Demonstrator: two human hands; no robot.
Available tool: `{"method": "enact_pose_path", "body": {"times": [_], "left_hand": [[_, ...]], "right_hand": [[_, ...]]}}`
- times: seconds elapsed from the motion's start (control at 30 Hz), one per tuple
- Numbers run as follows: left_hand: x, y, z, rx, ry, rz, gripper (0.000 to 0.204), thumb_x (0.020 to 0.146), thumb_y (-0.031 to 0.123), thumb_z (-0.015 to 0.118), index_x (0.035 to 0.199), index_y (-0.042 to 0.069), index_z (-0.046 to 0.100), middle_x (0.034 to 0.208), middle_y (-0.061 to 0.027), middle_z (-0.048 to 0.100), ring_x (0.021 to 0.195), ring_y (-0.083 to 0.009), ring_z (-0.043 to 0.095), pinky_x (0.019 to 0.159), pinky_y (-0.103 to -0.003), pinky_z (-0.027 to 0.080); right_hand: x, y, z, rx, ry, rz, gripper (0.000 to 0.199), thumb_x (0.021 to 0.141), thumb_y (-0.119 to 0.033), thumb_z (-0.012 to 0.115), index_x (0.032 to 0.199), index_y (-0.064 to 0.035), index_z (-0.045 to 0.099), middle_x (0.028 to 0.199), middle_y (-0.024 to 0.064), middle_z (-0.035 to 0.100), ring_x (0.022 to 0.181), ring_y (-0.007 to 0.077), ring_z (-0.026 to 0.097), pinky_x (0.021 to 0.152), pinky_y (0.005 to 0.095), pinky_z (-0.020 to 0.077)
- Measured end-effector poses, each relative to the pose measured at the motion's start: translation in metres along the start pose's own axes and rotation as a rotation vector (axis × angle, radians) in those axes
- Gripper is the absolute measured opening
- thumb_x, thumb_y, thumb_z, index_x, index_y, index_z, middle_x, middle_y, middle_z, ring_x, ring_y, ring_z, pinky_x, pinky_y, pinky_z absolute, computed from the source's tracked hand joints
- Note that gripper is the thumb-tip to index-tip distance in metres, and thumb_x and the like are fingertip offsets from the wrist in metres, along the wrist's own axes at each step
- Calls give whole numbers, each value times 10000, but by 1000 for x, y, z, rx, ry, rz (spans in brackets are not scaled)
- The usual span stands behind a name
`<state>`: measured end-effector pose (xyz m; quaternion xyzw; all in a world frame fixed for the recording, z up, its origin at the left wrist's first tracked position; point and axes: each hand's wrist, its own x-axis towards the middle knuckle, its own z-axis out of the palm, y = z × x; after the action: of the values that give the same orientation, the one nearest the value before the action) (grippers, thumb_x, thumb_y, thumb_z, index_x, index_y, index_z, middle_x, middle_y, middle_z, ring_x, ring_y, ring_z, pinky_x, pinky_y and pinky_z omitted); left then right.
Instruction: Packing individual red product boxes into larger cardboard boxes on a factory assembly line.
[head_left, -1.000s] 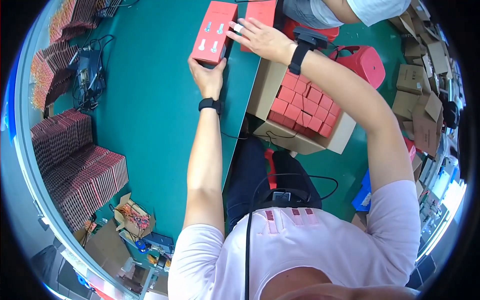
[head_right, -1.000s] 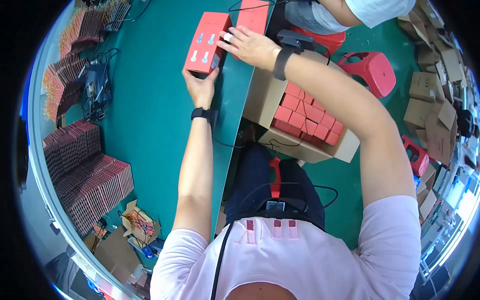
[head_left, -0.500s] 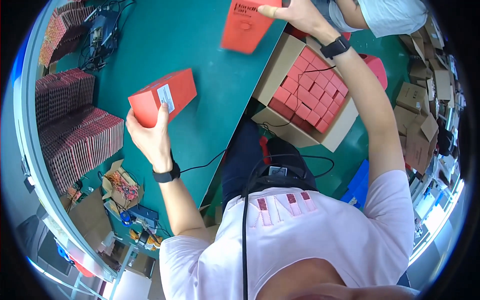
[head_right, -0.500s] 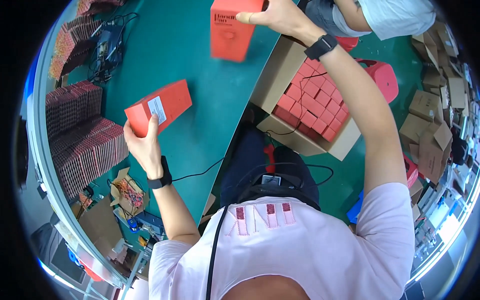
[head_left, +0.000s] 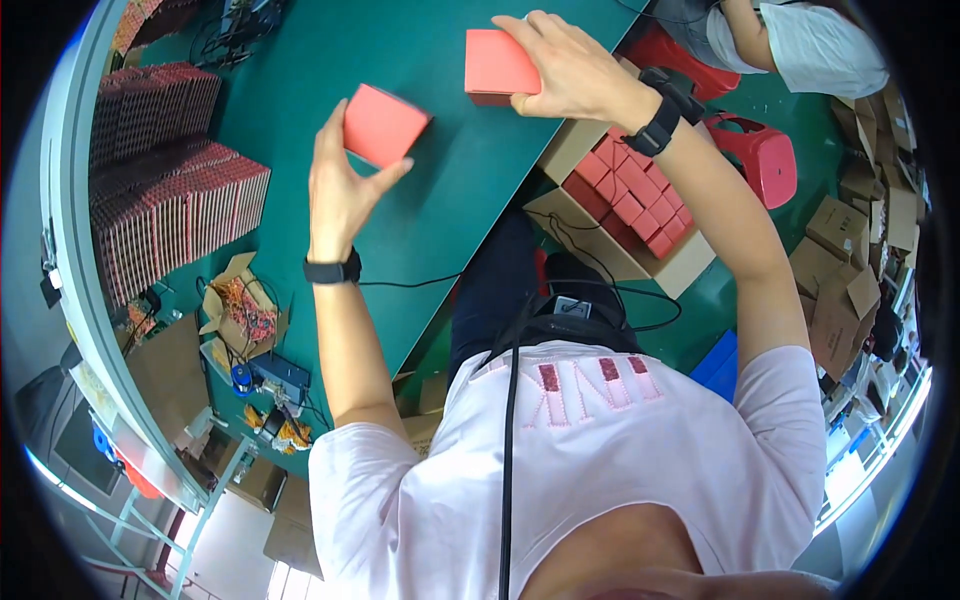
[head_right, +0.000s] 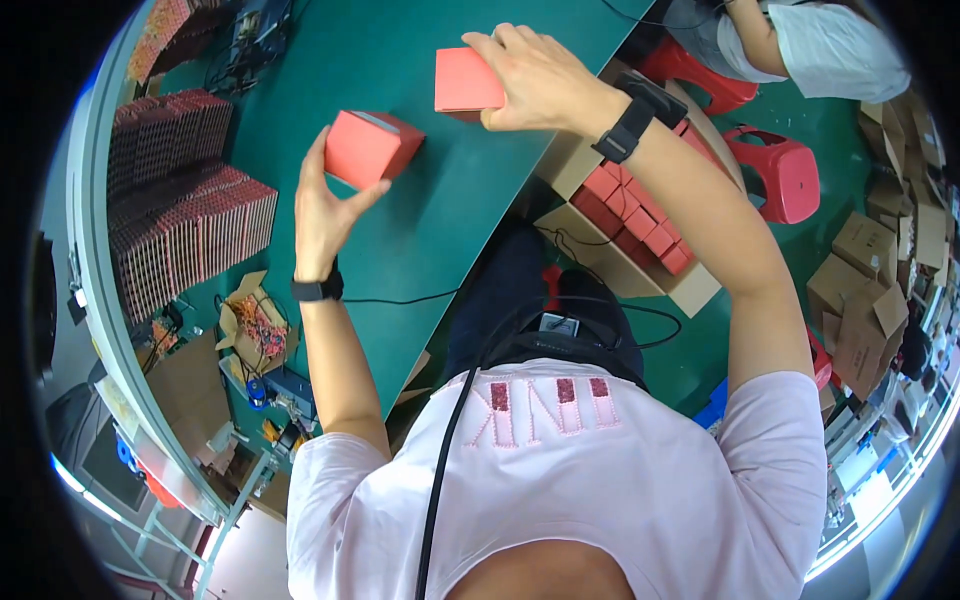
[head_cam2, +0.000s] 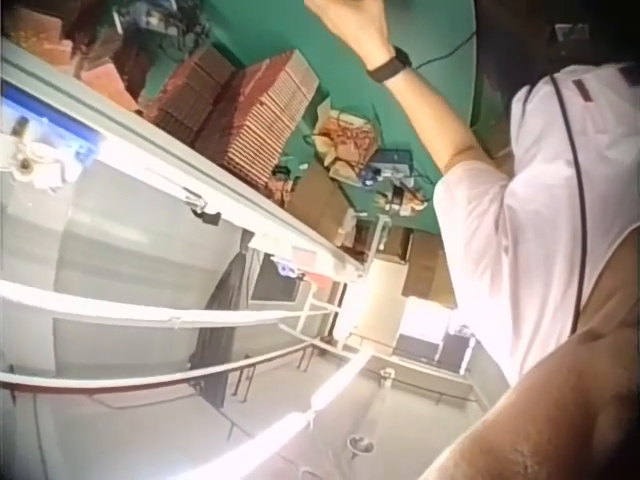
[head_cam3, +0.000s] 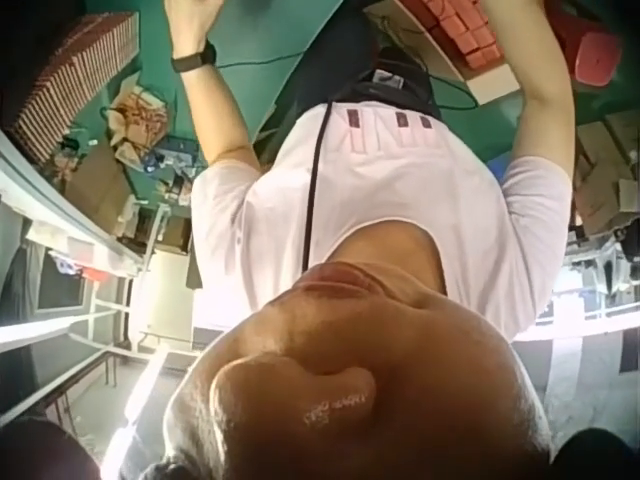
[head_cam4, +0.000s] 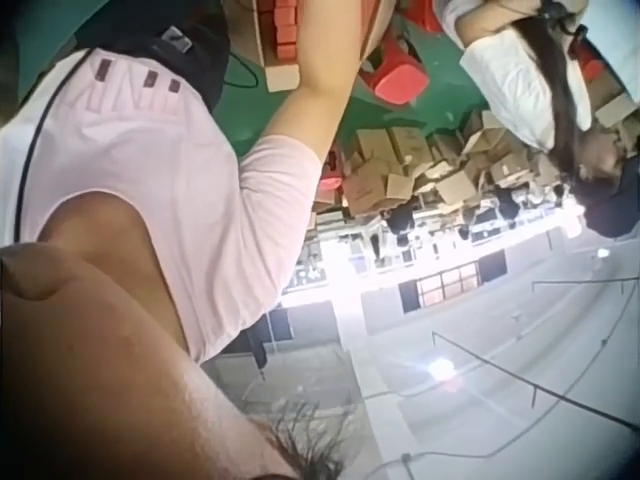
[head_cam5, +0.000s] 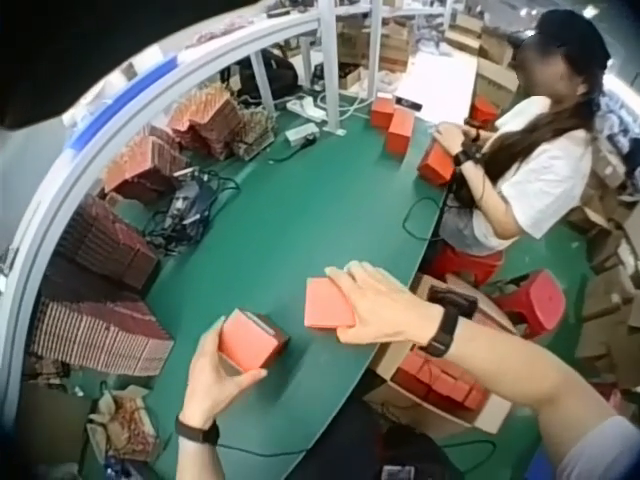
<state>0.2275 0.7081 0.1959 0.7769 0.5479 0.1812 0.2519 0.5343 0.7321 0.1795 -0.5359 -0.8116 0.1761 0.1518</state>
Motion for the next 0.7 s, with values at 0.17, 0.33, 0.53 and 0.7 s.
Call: {"method": "enact_pose_path", "body": {"times": [0.17, 0.33, 0.53, 0.7], "left_hand": [[-10, -1, 18, -116, 132, -399, 1089, 655, 491, 838, 1428, -47, 291, 1270, -298, 518, 1130, -395, 565, 935, -431, 470], [-8, -9, 10, 200, -11, 0, 1162, 632, 353, 873, 1496, 15, 173, 1476, -320, 262, 1349, -436, 322, 1076, -464, 341], [46, -30, 4, -49, -71, 202, 1038, 659, 240, 861, 1486, 58, 261, 1457, -245, 336, 1337, -360, 366, 1083, -407, 352], [76, -13, -2, 103, -172, 204, 721, 659, 379, 847, 1232, 27, 587, 1146, -152, 582, 1044, -292, 590, 902, -379, 479]], "right_hand": [[-4, -27, 10, 21, -60, 85, 710, 674, -211, 679, 1321, -27, 452, 1151, 182, 511, 1078, 360, 521, 918, 407, 470], [-11, -28, 21, -104, 94, -55, 679, 683, -200, 668, 1283, 45, 463, 1087, 220, 537, 999, 366, 555, 856, 429, 506], [-18, -45, 14, 15, -17, 230, 673, 701, -192, 709, 1287, 46, 479, 1089, 208, 559, 967, 362, 587, 864, 412, 501], [-63, -8, -30, 294, 121, 309, 692, 705, -124, 670, 1296, 123, 407, 1067, 309, 553, 940, 413, 591, 847, 395, 494]]}}
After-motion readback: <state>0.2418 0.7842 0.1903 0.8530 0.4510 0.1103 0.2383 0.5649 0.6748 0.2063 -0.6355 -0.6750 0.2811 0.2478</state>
